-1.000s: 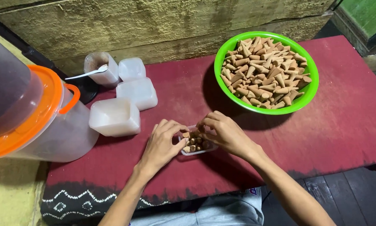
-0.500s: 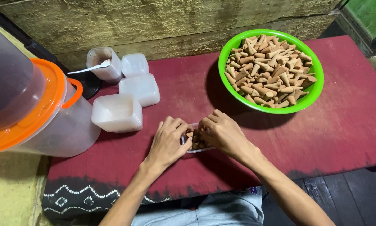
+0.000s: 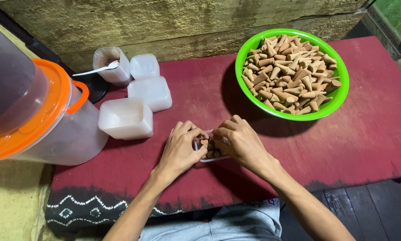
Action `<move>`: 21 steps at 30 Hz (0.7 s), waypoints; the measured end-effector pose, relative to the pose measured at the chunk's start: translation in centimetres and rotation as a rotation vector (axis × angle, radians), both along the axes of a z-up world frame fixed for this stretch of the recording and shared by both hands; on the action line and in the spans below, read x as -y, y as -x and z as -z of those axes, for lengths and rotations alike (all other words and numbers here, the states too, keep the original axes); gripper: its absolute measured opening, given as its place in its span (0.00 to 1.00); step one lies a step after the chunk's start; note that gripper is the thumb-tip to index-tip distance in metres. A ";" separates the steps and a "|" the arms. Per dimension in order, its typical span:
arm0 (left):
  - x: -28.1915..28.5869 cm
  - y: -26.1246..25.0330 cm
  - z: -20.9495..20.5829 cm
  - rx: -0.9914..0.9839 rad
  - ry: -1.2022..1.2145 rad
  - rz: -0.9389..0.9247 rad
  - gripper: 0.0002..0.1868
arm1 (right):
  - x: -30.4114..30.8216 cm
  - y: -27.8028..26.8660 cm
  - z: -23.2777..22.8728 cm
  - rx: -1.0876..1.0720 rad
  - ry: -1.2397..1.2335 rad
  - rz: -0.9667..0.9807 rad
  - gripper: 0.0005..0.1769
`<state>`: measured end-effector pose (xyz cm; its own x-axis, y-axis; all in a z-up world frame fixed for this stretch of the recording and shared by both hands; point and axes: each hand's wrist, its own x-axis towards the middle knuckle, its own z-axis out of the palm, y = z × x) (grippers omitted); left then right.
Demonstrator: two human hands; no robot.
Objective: Picking up incense cones from a bowl and placing them into a small plastic container for packaging.
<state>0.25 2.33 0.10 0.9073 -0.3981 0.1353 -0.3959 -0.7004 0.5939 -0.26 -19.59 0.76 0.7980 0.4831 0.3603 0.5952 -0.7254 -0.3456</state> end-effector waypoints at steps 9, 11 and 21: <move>0.2 0.0 0.8 -0.011 -0.069 -0.017 0.13 | -0.1 -0.4 0.6 -0.154 0.029 0.031 0.11; 0.2 -0.2 1.3 0.003 -0.082 -0.015 0.13 | -0.1 -0.6 0.6 -0.167 0.040 0.031 0.11; 0.1 -0.1 3.3 0.157 -0.116 0.008 0.12 | -0.4 -0.3 0.0 -0.210 0.054 0.059 0.11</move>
